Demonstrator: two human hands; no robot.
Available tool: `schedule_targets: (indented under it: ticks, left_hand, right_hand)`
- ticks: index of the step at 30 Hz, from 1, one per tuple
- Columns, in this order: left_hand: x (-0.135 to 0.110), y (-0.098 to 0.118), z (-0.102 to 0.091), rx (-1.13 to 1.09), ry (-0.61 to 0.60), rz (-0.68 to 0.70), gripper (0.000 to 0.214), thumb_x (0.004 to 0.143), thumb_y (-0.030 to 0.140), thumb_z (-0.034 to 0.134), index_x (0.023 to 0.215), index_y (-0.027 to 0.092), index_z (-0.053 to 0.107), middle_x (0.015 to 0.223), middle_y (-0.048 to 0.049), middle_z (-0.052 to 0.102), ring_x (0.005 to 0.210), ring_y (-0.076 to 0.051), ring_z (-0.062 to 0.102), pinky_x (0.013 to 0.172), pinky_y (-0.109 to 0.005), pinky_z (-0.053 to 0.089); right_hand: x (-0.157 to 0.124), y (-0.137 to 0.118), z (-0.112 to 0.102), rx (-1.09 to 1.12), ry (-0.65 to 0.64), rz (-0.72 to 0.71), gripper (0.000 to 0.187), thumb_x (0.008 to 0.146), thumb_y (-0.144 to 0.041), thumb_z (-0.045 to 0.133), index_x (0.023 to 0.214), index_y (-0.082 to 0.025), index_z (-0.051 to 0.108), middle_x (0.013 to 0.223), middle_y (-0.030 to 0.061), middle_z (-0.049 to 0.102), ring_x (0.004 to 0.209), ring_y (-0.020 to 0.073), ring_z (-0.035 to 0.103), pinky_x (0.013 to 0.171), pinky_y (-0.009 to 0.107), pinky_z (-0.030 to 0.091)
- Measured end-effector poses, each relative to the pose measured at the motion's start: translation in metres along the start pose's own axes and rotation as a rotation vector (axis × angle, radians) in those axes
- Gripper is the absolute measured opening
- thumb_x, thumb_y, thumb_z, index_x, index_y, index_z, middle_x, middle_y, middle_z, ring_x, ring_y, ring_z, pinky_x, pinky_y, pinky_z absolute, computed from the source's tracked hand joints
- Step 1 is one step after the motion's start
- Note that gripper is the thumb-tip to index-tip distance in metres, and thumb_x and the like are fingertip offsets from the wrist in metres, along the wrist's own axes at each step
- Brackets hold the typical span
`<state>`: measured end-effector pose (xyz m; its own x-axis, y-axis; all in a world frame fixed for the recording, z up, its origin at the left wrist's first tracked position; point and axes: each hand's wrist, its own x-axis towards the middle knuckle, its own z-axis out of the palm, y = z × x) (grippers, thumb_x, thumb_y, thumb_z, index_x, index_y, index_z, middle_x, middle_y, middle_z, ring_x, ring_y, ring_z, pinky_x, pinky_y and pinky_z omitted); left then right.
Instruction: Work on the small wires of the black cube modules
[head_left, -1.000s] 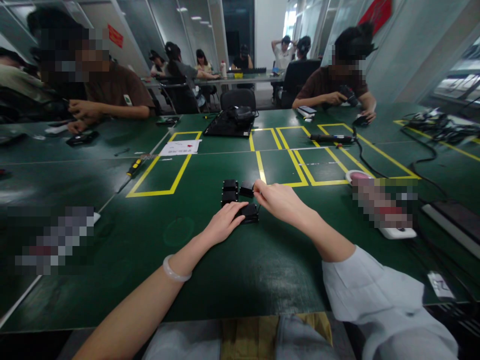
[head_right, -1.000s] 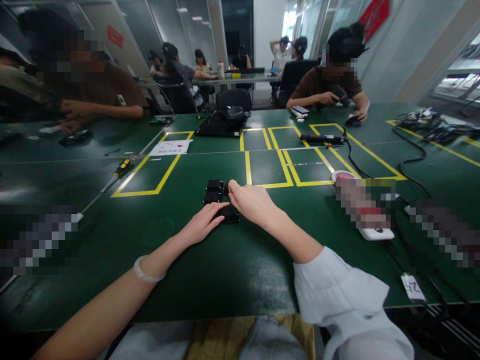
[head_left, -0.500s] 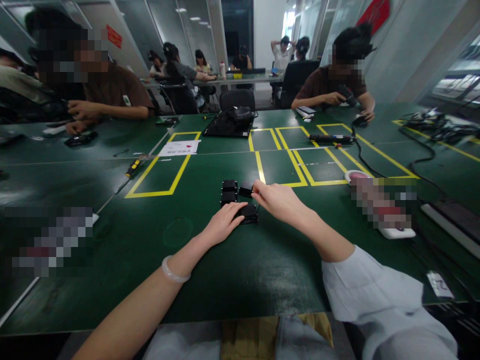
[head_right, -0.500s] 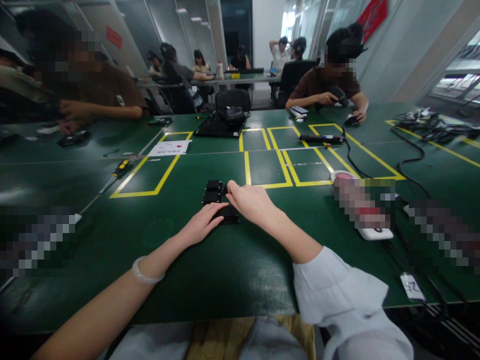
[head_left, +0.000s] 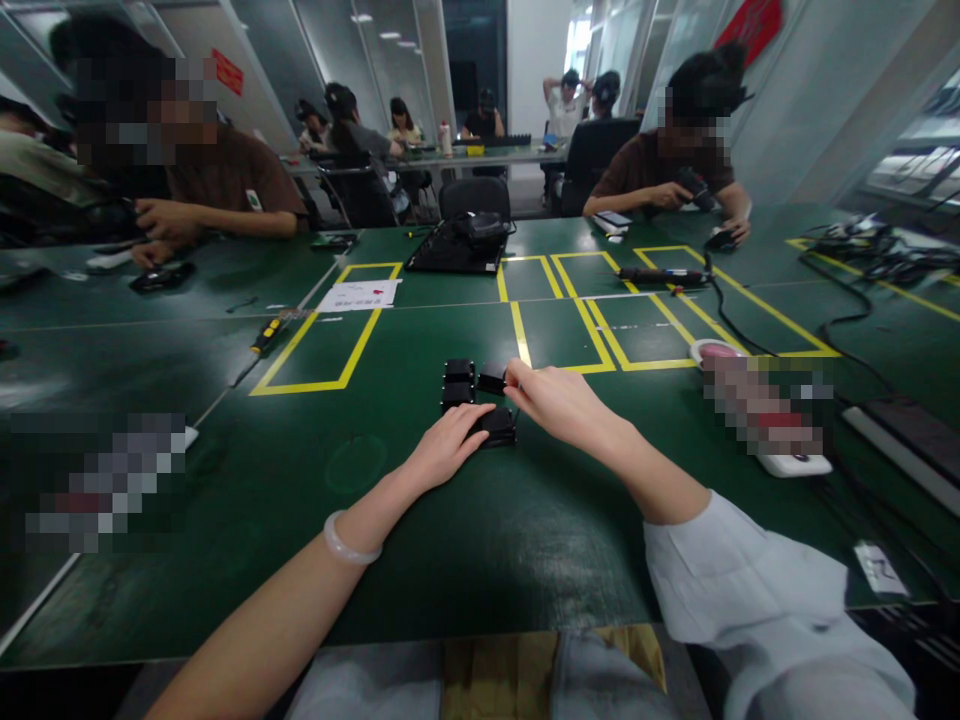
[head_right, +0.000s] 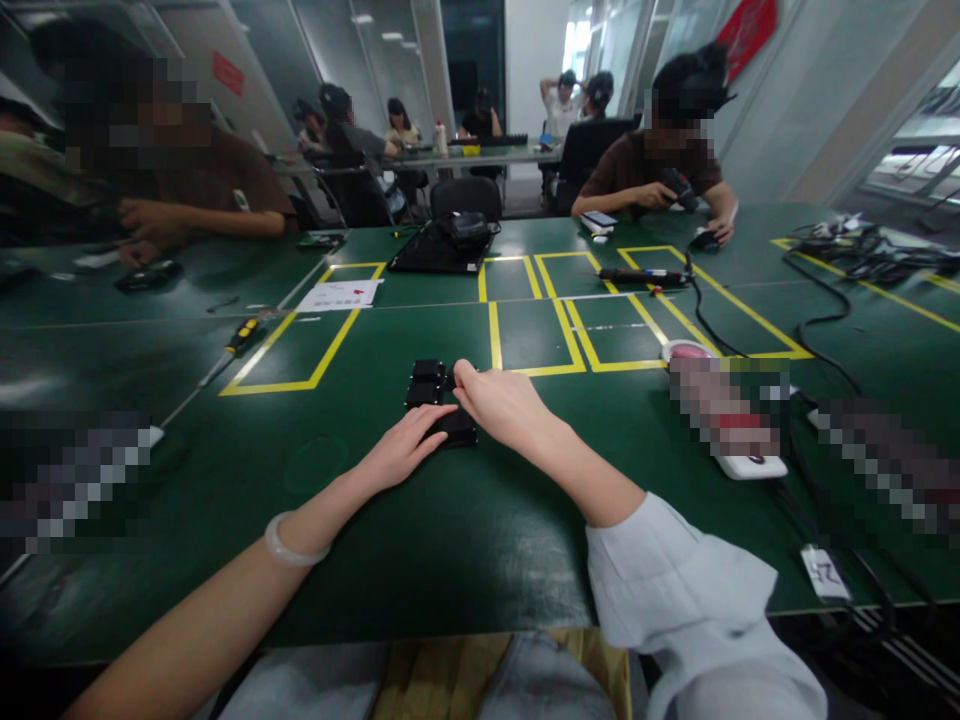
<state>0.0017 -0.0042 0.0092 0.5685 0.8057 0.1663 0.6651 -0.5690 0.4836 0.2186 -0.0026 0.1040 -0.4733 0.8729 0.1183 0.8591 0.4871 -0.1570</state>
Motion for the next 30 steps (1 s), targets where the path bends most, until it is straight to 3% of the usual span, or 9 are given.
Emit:
schedule_targets:
  ticks: [5, 11, 18, 26, 30]
  left_hand:
    - [0.0003, -0.0006, 0.0007, 0.0, 0.002, 0.0, 0.04, 0.101, 0.035, 0.039, 0.138, 0.021, 0.043, 0.127, -0.0083, 0.055, 0.117, -0.025, 0.052, 0.1, -0.04, 0.044]
    - [0.0001, -0.003, 0.0028, 0.009, 0.006, 0.008, 0.04, 0.101, 0.036, 0.038, 0.138, 0.021, 0.042, 0.13, -0.0089, 0.054, 0.118, -0.025, 0.051, 0.102, -0.042, 0.042]
    - [0.0002, -0.0026, 0.0012, 0.003, -0.001, 0.002, 0.04, 0.101, 0.035, 0.039, 0.138, 0.022, 0.042, 0.127, -0.0081, 0.054, 0.117, -0.024, 0.052, 0.1, -0.039, 0.044]
    - [-0.0003, -0.0052, 0.0045, 0.01, 0.011, 0.01, 0.04, 0.101, 0.036, 0.039, 0.138, 0.021, 0.042, 0.131, -0.0088, 0.053, 0.119, -0.025, 0.05, 0.103, -0.042, 0.042]
    - [0.0003, -0.0025, 0.002, -0.001, 0.002, 0.001, 0.04, 0.101, 0.035, 0.038, 0.139, 0.022, 0.042, 0.13, -0.0083, 0.053, 0.118, -0.024, 0.051, 0.101, -0.041, 0.044]
  right_hand:
    - [-0.0024, -0.0002, -0.0018, 0.042, 0.017, -0.026, 0.024, 0.097, -0.028, 0.032, 0.11, -0.018, 0.05, 0.087, 0.0051, 0.069, 0.067, 0.0139, 0.057, 0.057, 0.027, 0.025]
    - [-0.0017, -0.0007, -0.0017, 0.004, 0.019, -0.016, 0.026, 0.097, -0.039, 0.037, 0.105, -0.019, 0.052, 0.083, 0.0045, 0.069, 0.068, 0.0155, 0.059, 0.054, 0.027, 0.022]
    - [-0.0014, -0.0005, -0.0005, 0.023, 0.035, -0.027, 0.024, 0.096, -0.028, 0.033, 0.109, -0.018, 0.052, 0.085, 0.0052, 0.069, 0.066, 0.0138, 0.057, 0.055, 0.027, 0.024]
    - [-0.0015, -0.0012, -0.0004, 0.011, 0.033, -0.014, 0.032, 0.098, -0.044, 0.034, 0.104, -0.019, 0.053, 0.082, 0.0046, 0.069, 0.069, 0.0159, 0.06, 0.054, 0.027, 0.022]
    - [0.0001, -0.0018, 0.0, -0.027, 0.018, 0.011, 0.03, 0.099, -0.04, 0.033, 0.104, -0.019, 0.054, 0.081, 0.0051, 0.069, 0.069, 0.0164, 0.061, 0.053, 0.027, 0.02]
